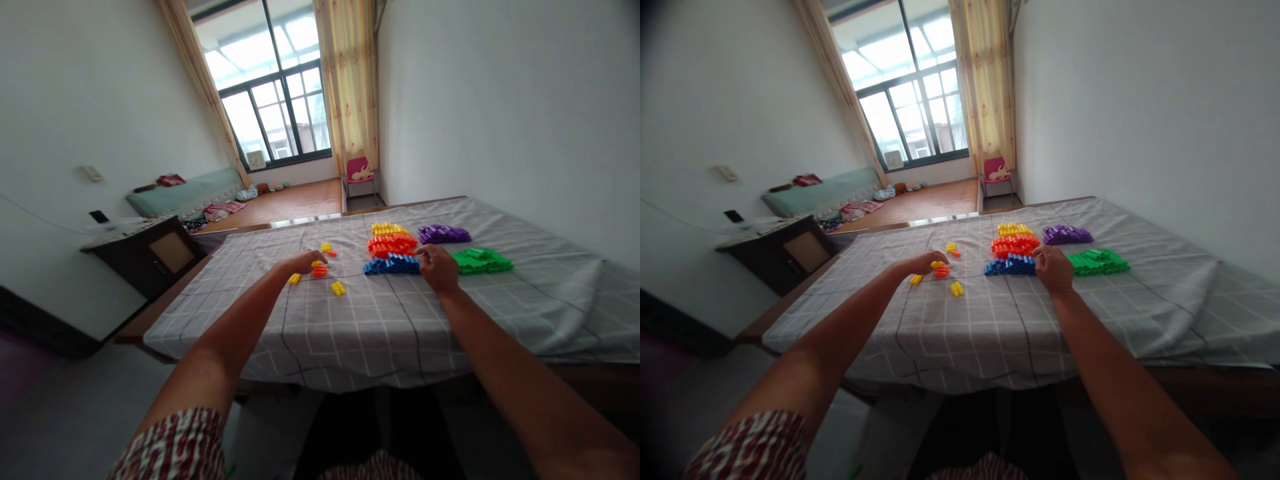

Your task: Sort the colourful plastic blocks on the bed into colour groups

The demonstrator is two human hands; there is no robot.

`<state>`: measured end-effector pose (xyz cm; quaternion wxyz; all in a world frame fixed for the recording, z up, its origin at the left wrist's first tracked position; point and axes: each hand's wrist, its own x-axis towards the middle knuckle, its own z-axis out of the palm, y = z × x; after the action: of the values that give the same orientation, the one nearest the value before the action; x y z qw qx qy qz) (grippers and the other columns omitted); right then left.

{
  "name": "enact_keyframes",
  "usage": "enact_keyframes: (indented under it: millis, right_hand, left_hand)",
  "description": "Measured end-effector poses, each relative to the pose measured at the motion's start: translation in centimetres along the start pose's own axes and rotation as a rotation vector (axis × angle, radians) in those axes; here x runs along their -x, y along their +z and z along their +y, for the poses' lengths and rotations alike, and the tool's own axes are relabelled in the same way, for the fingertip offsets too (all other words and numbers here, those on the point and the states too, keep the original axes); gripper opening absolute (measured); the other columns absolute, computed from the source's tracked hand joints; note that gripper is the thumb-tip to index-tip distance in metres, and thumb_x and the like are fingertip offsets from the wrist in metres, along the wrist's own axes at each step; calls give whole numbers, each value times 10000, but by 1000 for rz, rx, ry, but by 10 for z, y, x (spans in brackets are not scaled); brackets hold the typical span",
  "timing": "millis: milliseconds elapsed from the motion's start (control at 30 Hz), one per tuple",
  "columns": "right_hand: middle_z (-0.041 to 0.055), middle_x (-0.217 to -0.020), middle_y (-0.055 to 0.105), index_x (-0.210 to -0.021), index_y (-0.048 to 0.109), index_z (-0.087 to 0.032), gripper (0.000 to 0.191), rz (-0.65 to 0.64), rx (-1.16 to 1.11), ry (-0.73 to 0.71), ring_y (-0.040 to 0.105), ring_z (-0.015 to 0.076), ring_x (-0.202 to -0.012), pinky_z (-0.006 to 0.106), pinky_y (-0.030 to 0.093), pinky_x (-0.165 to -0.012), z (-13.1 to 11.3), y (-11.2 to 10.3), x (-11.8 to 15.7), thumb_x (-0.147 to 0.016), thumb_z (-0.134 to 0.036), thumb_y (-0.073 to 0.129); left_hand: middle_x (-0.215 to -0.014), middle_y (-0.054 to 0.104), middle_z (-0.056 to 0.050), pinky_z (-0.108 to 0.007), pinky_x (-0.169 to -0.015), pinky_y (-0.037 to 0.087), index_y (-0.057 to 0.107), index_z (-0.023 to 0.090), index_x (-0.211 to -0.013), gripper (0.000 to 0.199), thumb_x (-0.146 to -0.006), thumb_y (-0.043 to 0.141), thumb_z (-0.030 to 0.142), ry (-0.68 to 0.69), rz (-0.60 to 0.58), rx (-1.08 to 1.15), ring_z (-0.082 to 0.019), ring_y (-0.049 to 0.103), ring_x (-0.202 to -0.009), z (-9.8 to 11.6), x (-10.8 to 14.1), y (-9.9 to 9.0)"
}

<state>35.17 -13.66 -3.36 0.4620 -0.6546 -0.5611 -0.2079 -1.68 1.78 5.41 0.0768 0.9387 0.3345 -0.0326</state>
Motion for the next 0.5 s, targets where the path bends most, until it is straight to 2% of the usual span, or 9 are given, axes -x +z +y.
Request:
enact_keyframes:
  millis: [67, 133, 200, 300, 400, 500]
  right_hand:
    - [70, -816, 684, -820, 668, -199, 215, -2, -1, 2, 599, 220, -811, 319, 437, -736, 0, 0, 0, -772, -133, 469]
    - [66, -815, 683, -815, 661, -201, 210, -7, -10, 0, 598, 218, -815, 318, 436, -748, 0, 0, 0, -775, -133, 466]
    - [64, -823, 684, -812, 653, -202, 204, -8, -22, -2, 597, 214, -818, 314, 435, -756, -1, 0, 0, -775, -129, 466]
    - [62, -833, 686, -812, 646, -203, 202, -14, -37, -1, 597, 212, -822, 311, 436, -766, -3, 0, -2, -773, -117, 468]
    - [60, -834, 689, -817, 642, -206, 205, -19, -44, 8, 598, 213, -830, 312, 438, -781, -5, -1, -3, -771, -105, 469]
    - [58, -836, 691, -818, 642, -209, 211, -12, -44, 17, 600, 213, -832, 312, 441, -781, -7, -1, -4, -776, -99, 467]
  left_hand:
    - [-1301, 638, -49, -294, -1079, 382, 681, 201, -1159, 554, -674, 536, -26, 111, -69, -34, -183, 563, -1208, 1, -2, 6]
    - [-1288, 642, -73, -315, -1085, 379, 685, 182, -1143, 501, -688, 574, 4, 138, -88, -61, -202, 559, -1211, 1, -5, 12]
    - [-1250, 657, -89, -331, -1055, 412, 688, 171, -1125, 431, -707, 635, 81, 122, -63, -62, -221, 579, -1174, 1, -8, 16]
    - [-1090, 708, -87, -336, -951, 485, 694, 158, -1105, 375, -732, 661, 185, 13, 15, -23, -227, 636, -1029, 5, -18, 13]
    - [-987, 707, -82, -304, -834, 525, 691, 131, -1115, 384, -749, 644, 235, -60, 103, 44, -202, 657, -873, 23, -39, 2]
    - [-1047, 687, -74, -286, -834, 522, 668, 157, -1155, 404, -768, 634, 269, 6, 211, 120, -173, 647, -860, 55, -67, -9]
